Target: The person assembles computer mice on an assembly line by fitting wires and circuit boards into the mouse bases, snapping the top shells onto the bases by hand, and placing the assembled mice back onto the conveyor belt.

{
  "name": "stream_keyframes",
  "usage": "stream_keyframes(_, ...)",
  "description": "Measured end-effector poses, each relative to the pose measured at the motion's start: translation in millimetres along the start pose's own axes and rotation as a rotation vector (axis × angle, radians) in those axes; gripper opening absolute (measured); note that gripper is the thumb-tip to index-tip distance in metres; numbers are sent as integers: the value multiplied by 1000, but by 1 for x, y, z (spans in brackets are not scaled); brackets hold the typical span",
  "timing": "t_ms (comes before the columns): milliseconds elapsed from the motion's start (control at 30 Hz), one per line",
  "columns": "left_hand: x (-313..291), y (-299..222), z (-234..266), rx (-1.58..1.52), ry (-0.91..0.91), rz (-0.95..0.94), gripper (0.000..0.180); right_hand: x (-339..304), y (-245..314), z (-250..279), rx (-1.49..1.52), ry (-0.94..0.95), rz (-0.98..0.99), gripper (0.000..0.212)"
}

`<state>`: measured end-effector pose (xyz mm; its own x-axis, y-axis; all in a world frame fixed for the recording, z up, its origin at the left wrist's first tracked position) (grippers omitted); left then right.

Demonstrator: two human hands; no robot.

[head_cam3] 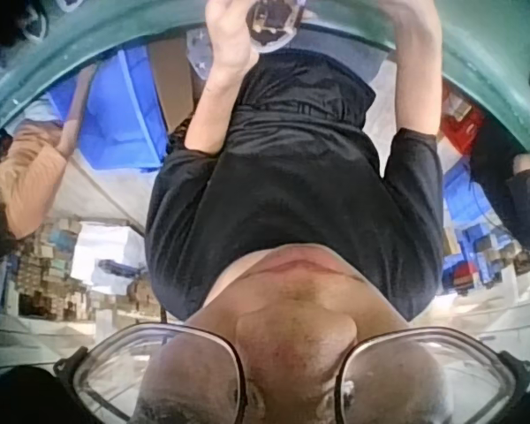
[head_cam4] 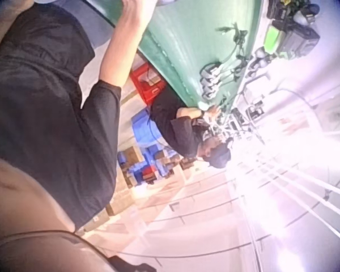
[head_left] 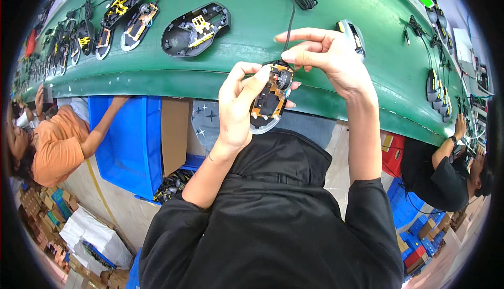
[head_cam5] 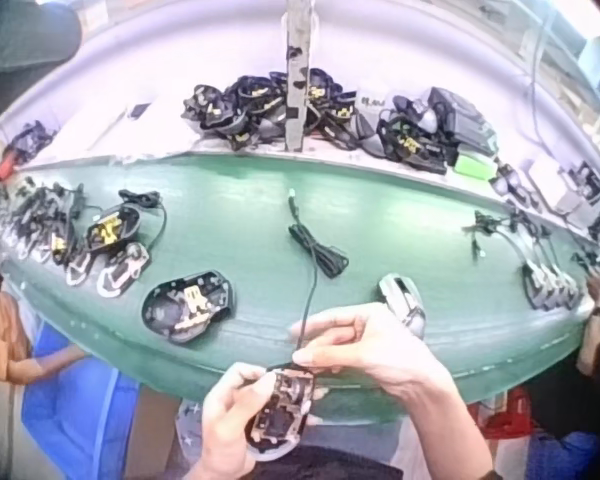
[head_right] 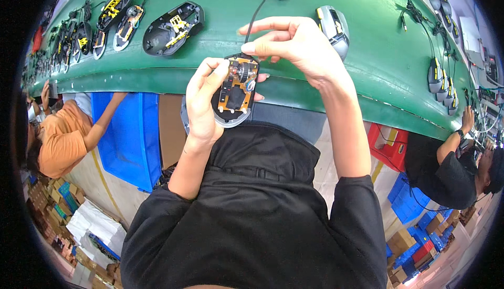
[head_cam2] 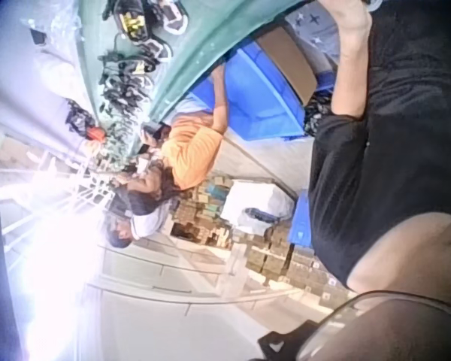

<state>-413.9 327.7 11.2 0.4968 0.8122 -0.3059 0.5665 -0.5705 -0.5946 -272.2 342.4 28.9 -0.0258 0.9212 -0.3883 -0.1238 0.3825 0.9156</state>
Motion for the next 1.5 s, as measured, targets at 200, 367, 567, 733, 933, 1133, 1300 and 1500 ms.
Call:
stream_keyframes(200, 2, -3, -2, 55, 55, -63, 19, 6, 4, -1, -87, 57, 45, 19)
stream_keyframes(367, 2, -15, -3, 23, 35, -190, 15, 1, -4, -17, 148, -14, 55, 19)
stream_keyframes(567, -1, -15, -3, 96, 74, -193, 11, -2, 13, -14, 32, 48, 133, 13)
stream_keyframes(733, 0, -21, -2, 110, 76, -211, 13, 0, 22, -18, 20, 12, 222, 17)
stream_keyframes(933, 8, -18, 8, 161, 39, -141, 14, 9, 9, -16, 37, 9, 136, 20)
stream_keyframes(1133, 10, -14, 8, 75, 54, -91, 16, 11, 13, -13, 92, 53, 201, 31)
stream_keyframes(1300, 16, -7, 10, -46, 40, -31, 21, -20, 16, 31, -286, -407, 145, 41)
stream_keyframes(1500, 18, -5, 2, -64, 51, 8, 38, -65, -7, 92, -1085, -1084, 97, 70)
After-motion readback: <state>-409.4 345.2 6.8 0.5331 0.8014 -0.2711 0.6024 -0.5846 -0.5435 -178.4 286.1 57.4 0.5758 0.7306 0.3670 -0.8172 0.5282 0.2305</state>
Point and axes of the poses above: each hand's wrist, its own x-axis towards the middle knuckle, its own z-axis out of the back of the hand, y = z × x, the point moved 10 cm from there along x, towards the middle knuckle, and after that the axes turned 10 degrees about -x, right-handed, at the moved point
